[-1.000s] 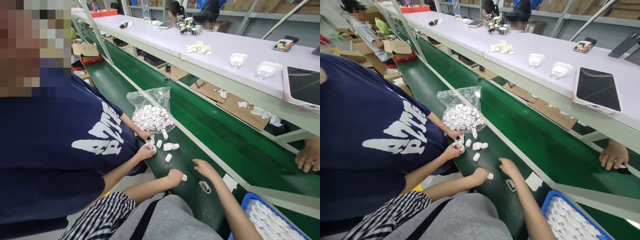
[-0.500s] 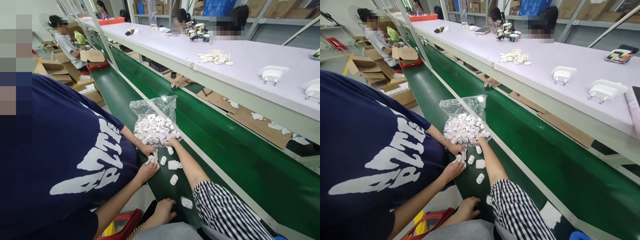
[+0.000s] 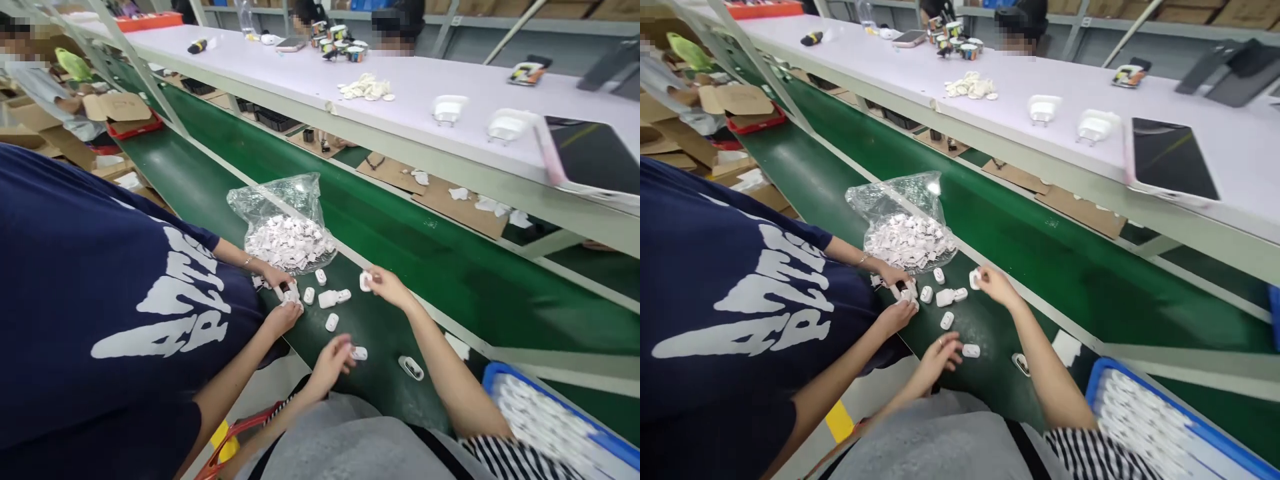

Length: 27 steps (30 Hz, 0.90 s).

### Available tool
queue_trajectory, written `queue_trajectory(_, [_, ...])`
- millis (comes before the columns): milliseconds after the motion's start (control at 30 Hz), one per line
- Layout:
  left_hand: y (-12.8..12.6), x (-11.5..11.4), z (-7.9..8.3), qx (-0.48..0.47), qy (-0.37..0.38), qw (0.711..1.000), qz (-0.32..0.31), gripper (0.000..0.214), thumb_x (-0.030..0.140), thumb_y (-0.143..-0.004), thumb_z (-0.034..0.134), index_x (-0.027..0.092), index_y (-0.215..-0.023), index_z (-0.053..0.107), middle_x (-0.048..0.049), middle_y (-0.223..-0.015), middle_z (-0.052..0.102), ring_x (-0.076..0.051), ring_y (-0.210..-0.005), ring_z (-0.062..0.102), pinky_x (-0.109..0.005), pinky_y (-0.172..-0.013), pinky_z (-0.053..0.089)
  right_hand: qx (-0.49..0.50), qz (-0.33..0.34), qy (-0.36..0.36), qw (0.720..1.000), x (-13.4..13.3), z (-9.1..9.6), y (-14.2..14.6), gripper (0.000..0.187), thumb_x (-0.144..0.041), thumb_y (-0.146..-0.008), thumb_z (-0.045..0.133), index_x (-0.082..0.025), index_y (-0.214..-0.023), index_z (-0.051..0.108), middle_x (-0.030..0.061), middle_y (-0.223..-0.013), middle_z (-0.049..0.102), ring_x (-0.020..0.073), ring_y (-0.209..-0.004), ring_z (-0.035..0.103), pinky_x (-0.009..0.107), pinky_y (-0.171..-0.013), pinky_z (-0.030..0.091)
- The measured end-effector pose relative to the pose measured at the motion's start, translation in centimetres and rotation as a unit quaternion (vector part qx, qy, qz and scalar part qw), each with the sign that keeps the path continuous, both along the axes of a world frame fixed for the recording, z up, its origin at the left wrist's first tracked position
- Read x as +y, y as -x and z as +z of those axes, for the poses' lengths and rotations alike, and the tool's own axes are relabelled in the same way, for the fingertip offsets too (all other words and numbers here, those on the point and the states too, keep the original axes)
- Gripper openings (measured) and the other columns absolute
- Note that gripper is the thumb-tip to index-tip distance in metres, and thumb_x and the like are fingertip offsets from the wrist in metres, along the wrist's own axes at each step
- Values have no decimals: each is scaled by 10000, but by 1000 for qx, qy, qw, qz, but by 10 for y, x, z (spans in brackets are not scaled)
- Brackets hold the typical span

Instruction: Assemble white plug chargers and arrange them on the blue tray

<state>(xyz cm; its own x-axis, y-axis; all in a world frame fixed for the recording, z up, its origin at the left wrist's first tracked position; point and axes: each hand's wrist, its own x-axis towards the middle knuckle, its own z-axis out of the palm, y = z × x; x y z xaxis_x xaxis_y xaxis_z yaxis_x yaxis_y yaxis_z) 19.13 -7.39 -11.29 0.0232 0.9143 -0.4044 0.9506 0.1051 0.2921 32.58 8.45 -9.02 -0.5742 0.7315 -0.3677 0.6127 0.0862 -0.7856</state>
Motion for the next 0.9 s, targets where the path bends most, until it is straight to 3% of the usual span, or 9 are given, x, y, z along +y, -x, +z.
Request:
queue_trajectory(67, [-46, -4, 9, -210, 32, 974, 72, 436, 198, -821, 115, 60, -1128, 393, -89, -866, 585, -52, -629, 552, -124, -544, 435, -21, 1, -61, 998, -53, 13, -42, 36, -177, -697, 442, -160, -718, 466, 66, -962, 526, 157, -828, 514, 271, -727, 410])
queue_trajectory(167, [-95, -9, 14, -526, 179, 814, 169, 344, 236, -820, 259, 125, -1115, 396, -106, -969, 548, -84, -746, 564, -152, -572, 452, -80, -15, -88, 993, -131, 17, -91, 138, -140, -685, 418, -175, -793, 497, 80, -994, 499, 183, -864, 507, 304, -720, 420])
queue_trajectory(200, [-107, -12, 14, -561, 228, 776, 173, 320, 231, -795, 335, 123, -1082, 428, -98, -947, 556, -95, -751, 562, -172, -598, 456, -80, -33, -69, 994, -152, 15, -105, 158, -136, -675, 427, -179, -807, 502, 82, -998, 492, 183, -867, 508, 299, -700, 433])
queue_trajectory(267, [-125, -17, 10, -568, 297, 752, 156, 292, 173, -724, 449, 114, -1008, 486, -79, -899, 572, -100, -732, 554, -197, -634, 454, -58, -116, -18, 991, -183, 6, -131, 202, -157, -656, 463, -181, -853, 502, 90, -1026, 464, 172, -836, 523, 272, -635, 461])
queue_trajectory(400, [-152, -28, -1, -513, 301, 802, 61, 317, 39, -630, 486, 125, -931, 533, -50, -914, 568, -95, -733, 540, -206, -673, 439, -30, -296, 60, 953, -215, -19, -167, 391, -228, -635, 519, -176, -1018, 460, 98, -1037, 450, 137, -673, 553, 259, -521, 482])
queue_trajectory(533, [-167, -21, -8, -443, 229, 866, 3, 444, 44, -625, 496, 140, -1053, 423, -47, -941, 565, -111, -801, 539, -222, -734, 424, -11, -283, 45, 958, -217, -36, -173, 250, -248, -680, 493, -195, -919, 544, 47, -905, 532, 141, -712, 546, 270, -617, 477])
queue_trajectory(633, [-169, -2, -14, -286, 157, 944, -47, 480, 52, -627, 492, 128, -1089, 386, -98, -1096, 471, -162, -895, 514, -267, -795, 394, -49, -283, -28, 957, -204, -48, -167, 192, -243, -728, 437, -195, -859, 569, 47, -892, 545, 146, -783, 531, 268, -700, 448])
queue_trajectory(700, [-168, 13, -20, -176, 121, 974, -79, 473, 27, -630, 459, 112, -1090, 395, -124, -1181, 382, -200, -958, 481, -295, -823, 373, -88, -279, -84, 953, -193, -57, -163, 217, -232, -749, 407, -179, -894, 559, 61, -941, 536, 151, -849, 511, 272, -766, 416])
queue_trajectory(900, [-170, 35, -42, -138, 102, 964, -203, 468, 126, -651, 510, 149, -1106, 403, -72, -1116, 457, -177, -994, 453, -251, -827, 365, -179, -203, -144, 952, -175, -78, -157, 242, -203, -777, 370, -166, -949, 535, 58, -1004, 527, 141, -949, 454, 252, -837, 358])
